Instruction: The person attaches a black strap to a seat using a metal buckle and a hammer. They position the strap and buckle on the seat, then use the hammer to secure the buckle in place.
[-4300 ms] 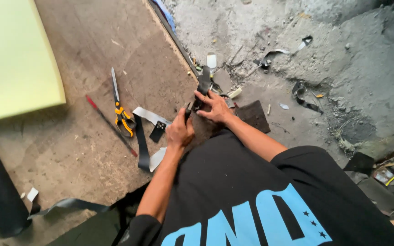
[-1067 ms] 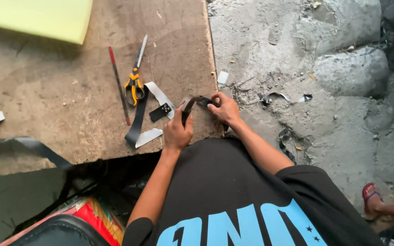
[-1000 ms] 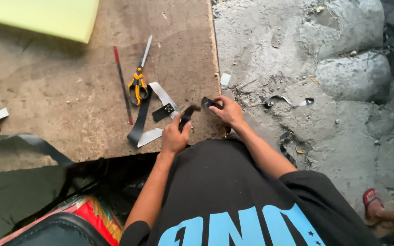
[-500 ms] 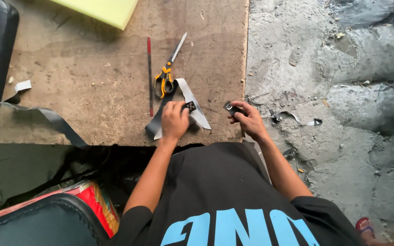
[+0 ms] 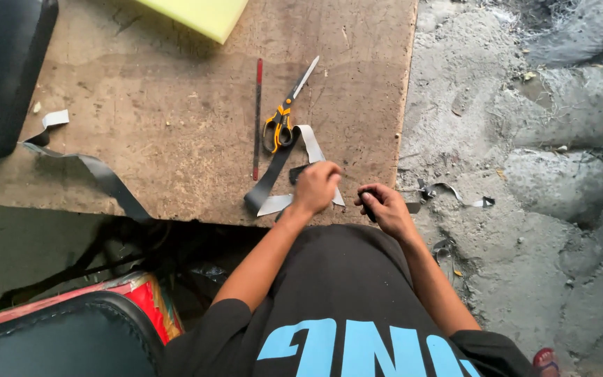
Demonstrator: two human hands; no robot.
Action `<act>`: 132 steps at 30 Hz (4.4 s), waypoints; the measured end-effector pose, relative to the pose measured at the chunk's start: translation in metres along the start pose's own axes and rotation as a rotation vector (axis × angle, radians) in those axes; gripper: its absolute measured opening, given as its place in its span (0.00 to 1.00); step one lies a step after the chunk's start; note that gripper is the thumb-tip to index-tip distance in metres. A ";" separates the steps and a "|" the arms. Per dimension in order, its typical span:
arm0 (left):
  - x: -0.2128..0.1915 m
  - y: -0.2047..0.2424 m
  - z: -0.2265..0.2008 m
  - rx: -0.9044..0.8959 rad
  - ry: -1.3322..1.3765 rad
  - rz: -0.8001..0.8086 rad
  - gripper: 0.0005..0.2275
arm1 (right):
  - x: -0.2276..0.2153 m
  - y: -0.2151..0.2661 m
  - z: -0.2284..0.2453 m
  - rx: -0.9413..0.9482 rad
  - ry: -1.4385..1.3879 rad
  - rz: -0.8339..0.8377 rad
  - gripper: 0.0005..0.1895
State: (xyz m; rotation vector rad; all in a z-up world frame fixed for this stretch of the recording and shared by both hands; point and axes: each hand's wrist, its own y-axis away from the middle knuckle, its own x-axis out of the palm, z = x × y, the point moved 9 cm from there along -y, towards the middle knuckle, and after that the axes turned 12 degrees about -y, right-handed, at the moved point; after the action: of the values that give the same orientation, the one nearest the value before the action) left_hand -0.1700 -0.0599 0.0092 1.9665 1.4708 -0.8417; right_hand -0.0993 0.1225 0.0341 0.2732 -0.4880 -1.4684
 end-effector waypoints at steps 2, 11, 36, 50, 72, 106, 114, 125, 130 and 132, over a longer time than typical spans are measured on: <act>-0.014 0.001 0.026 -0.026 -0.164 -0.028 0.08 | 0.000 0.006 0.002 -0.002 -0.006 -0.003 0.14; 0.011 -0.011 0.072 -0.095 -0.346 0.095 0.12 | -0.003 0.007 0.018 -0.019 0.075 -0.209 0.12; -0.073 0.020 -0.025 -0.082 0.213 -0.171 0.13 | 0.054 -0.047 0.020 0.108 -0.242 -0.170 0.06; -0.070 0.016 -0.038 -0.050 0.359 -0.108 0.13 | 0.049 -0.022 0.073 0.089 -0.132 -0.108 0.08; -0.063 0.024 -0.024 -0.431 0.453 0.109 0.06 | 0.048 -0.024 0.040 0.185 0.018 -0.067 0.11; -0.017 0.027 -0.001 -0.599 0.670 0.084 0.15 | 0.035 -0.033 0.038 -0.037 0.069 -0.167 0.10; -0.012 0.016 0.003 -0.580 0.366 -0.047 0.08 | 0.048 -0.036 0.040 0.110 0.476 -0.217 0.16; -0.033 0.002 -0.024 -0.215 0.168 -0.256 0.06 | 0.031 -0.057 0.037 0.073 0.668 -0.309 0.18; -0.020 0.014 -0.012 -0.557 0.456 0.059 0.10 | 0.019 -0.065 0.015 0.056 0.349 -0.245 0.15; -0.034 0.025 -0.023 -0.614 0.537 0.149 0.11 | 0.012 -0.071 0.017 0.002 0.398 -0.243 0.14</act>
State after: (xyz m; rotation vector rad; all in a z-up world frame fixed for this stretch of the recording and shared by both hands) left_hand -0.1490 -0.0705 0.0511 1.8398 1.5843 0.2256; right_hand -0.1694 0.1058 0.0183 0.6293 -0.1370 -1.5980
